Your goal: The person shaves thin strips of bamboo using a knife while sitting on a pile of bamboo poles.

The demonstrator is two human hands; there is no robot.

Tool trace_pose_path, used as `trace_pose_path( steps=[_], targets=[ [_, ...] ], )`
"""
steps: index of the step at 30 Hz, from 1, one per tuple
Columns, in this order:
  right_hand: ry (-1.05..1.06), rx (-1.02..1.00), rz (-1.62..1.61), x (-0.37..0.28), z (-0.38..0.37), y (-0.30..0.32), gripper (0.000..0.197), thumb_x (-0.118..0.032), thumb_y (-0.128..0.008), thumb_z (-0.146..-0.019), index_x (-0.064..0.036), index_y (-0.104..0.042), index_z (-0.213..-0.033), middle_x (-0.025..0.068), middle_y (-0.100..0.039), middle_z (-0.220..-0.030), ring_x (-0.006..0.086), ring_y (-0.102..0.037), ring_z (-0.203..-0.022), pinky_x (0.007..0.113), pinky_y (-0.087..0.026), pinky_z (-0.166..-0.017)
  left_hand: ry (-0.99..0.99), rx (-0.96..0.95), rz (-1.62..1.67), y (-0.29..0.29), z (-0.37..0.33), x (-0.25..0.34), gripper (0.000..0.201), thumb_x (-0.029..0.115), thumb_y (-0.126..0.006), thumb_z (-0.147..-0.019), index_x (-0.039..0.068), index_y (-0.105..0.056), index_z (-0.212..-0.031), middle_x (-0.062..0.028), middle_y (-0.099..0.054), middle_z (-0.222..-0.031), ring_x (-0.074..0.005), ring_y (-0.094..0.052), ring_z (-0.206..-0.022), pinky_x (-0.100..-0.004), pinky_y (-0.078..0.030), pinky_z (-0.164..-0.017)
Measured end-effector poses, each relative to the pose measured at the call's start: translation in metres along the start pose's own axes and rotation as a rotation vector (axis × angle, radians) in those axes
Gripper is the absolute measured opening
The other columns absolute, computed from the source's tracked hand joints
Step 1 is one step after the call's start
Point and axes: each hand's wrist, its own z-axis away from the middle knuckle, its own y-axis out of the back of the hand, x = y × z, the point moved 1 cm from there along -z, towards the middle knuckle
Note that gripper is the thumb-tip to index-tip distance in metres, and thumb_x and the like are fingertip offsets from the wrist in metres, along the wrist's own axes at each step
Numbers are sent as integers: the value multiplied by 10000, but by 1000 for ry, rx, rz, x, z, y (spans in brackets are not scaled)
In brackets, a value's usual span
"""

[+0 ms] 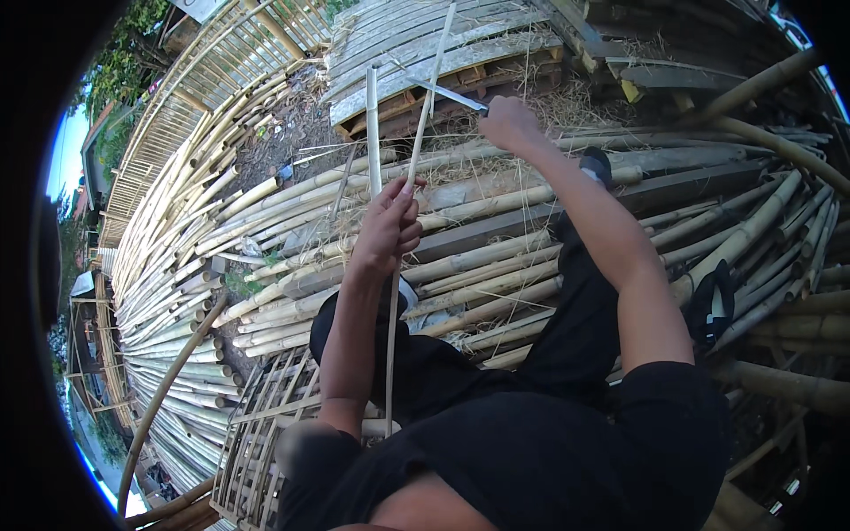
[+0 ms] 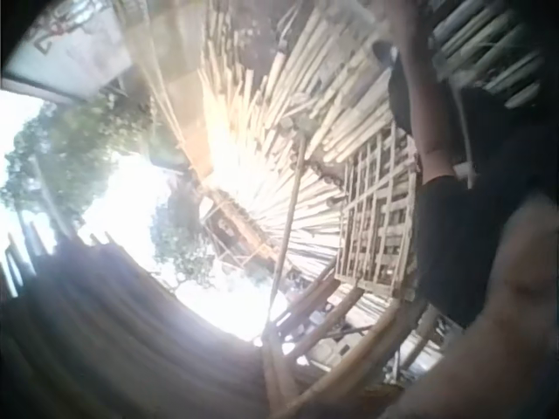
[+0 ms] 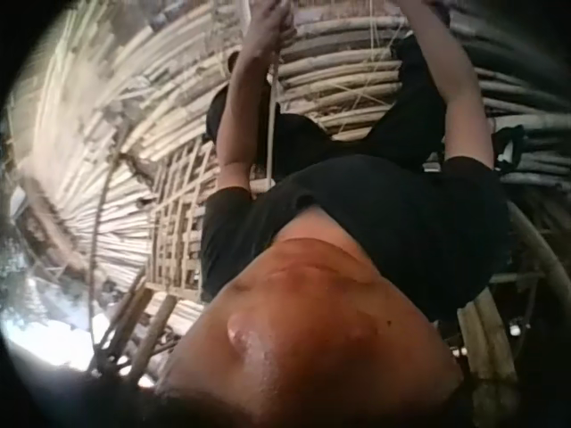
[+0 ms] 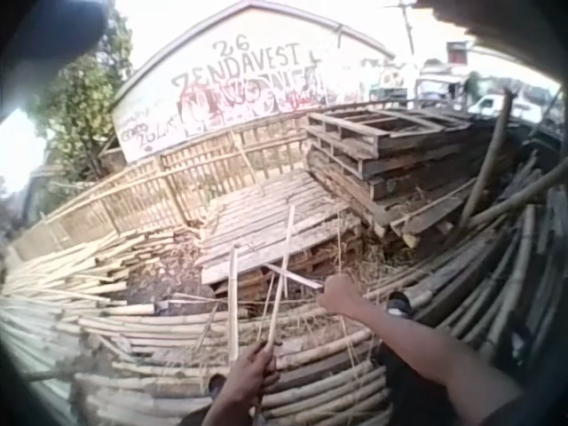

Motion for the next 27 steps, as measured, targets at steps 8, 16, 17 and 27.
trace_pose_path(
  steps=[8,16,17,27],
  targets=[
    [218,-76,86,-25,17,-11,327,-244,-568,-758,15,-664,-932,244,-652,-937,367,-644,-894,444,-510,-810,-9,-2,-44,5,6,-1,208,226,-418,-993,81,-476,-1130,75,-251,-568,-16,-198,-387,-185,-160,-336],
    [52,8,11,-4,-5,-23,320,-261,-566,-769,12,-661,-905,240,-652,-909,353,-646,-894,440,-512,-801,24,-13,-37,7,2,-7,194,239,-422,-993,82,-464,-1100,71,-258,-571,-17,-203,-396,-185,-161,-342],
    [114,0,4,-10,1,-28,310,-257,-561,-771,10,-662,-890,242,-651,-898,355,-644,-890,442,-512,-801,25,-5,-23,7,1,-7,194,240,-421,-993,83,-463,-1100,71,-258,-571,-16,-205,-396,-184,-161,-342],
    [21,29,117,40,-17,2,263,-261,-576,-783,-48,-685,-891,207,-659,-916,328,-641,-906,414,-520,-788,96,-79,-123,4,5,-18,189,246,-419,-995,84,-455,-1085,77,-260,-565,-17,-211,-395,-189,-158,-349]
  ],
)
